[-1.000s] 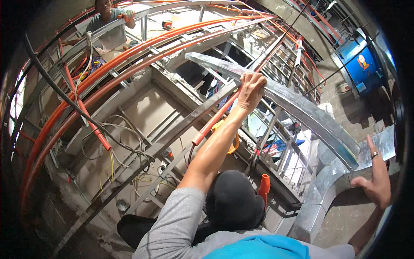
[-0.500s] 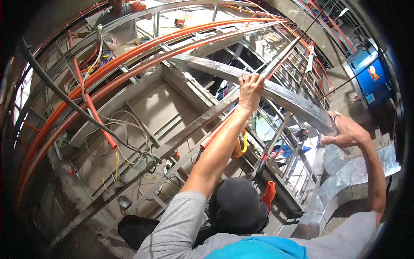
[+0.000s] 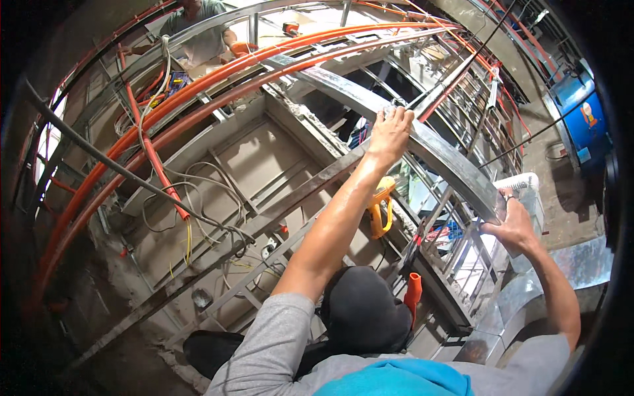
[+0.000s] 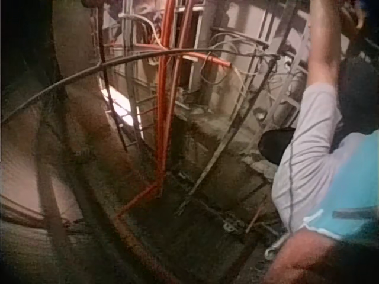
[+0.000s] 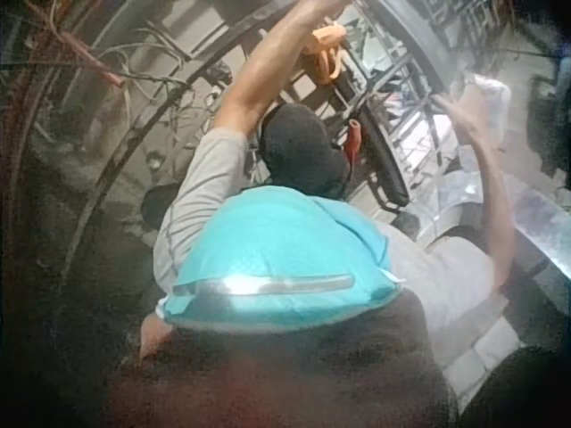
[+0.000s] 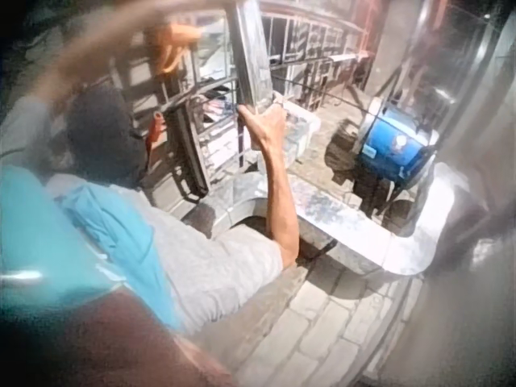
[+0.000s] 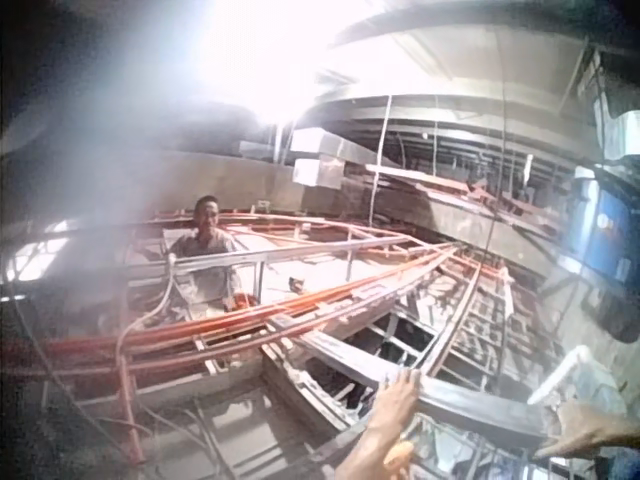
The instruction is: The person manipulates a long metal duct piece into place along a structural frame, then uses pliers to secure wires around orange conduits and other overhead components.
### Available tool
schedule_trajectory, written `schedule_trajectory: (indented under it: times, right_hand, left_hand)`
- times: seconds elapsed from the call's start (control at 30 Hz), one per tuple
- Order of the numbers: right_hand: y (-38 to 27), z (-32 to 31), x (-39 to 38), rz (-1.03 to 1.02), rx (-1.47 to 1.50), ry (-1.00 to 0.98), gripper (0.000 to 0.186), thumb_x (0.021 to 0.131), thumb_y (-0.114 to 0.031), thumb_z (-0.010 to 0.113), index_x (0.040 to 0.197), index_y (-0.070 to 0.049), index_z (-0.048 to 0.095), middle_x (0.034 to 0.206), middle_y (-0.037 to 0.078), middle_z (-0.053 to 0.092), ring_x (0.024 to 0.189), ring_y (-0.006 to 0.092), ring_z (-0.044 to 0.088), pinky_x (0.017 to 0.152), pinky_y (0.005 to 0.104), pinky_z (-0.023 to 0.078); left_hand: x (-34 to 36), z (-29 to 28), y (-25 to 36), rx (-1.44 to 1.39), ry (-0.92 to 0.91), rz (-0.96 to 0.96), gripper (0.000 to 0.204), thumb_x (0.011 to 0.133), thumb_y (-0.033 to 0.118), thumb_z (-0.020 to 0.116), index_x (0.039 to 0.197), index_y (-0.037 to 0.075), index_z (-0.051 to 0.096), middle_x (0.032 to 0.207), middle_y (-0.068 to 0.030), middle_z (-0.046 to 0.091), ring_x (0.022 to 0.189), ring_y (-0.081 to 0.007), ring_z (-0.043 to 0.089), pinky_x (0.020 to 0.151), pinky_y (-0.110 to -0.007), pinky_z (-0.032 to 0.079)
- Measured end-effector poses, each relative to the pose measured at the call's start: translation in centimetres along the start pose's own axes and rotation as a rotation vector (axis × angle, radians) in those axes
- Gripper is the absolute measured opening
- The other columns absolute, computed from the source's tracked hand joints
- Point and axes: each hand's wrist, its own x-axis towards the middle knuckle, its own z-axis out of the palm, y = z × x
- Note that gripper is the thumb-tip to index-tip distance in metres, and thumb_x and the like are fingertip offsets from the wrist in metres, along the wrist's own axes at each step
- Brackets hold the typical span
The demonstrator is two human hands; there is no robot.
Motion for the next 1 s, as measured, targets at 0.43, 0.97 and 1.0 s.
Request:
schedule_trajectory:
  times: [0.43, 0.97, 1.0]
  right_hand:
    - [1.8, 3.2, -0.1, 0.016, 0.051, 0.002, 0.097, 0.063, -0.037, 0.081, 0.14, 0.0, 0.037, 0.114, 0.028, 0.062, 0.105, 0.0413, 0.063, 0.095, 0.0461, 0.048]
    - [1.9, 3.0, 0.5, -0.124, 0.043, 0.047, 0.091, 0.066, -0.045, 0.076, 0.136, 0.004, 0.044, 0.119, 0.029, 0.063, 0.11, 0.0401, 0.063, 0.095, 0.0438, 0.048]
    - [1.3, 2.8, 0.8, -0.079, 0.026, -0.001, 0.091, 0.067, -0.045, 0.076, 0.137, 0.003, 0.042, 0.112, 0.026, 0.065, 0.103, 0.0388, 0.065, 0.093, 0.044, 0.049]
  left_hand:
    - [-1.9, -3.3, -0.3, 0.095, -0.187, 0.019, 0.082, 0.077, 0.03, 0.08, 0.141, 0.002, 0.038, 0.135, -0.0216, 0.045, 0.136, -0.0387, 0.038, 0.114, -0.061, 0.027]
    - [0.5, -4.1, -5.6, -1.354, -0.268, -1.061, 0.042, 0.08, 0.032, 0.081, 0.104, -0.002, 0.072, 0.101, -0.0117, 0.07, 0.088, -0.0213, 0.066, 0.079, -0.038, 0.051]
    - [0.8, -3.6, -5.7, -1.203, -0.219, -1.006, 0.054, 0.076, 0.036, 0.083, 0.111, -0.003, 0.07, 0.113, -0.0179, 0.066, 0.104, -0.0271, 0.061, 0.089, -0.045, 0.047]
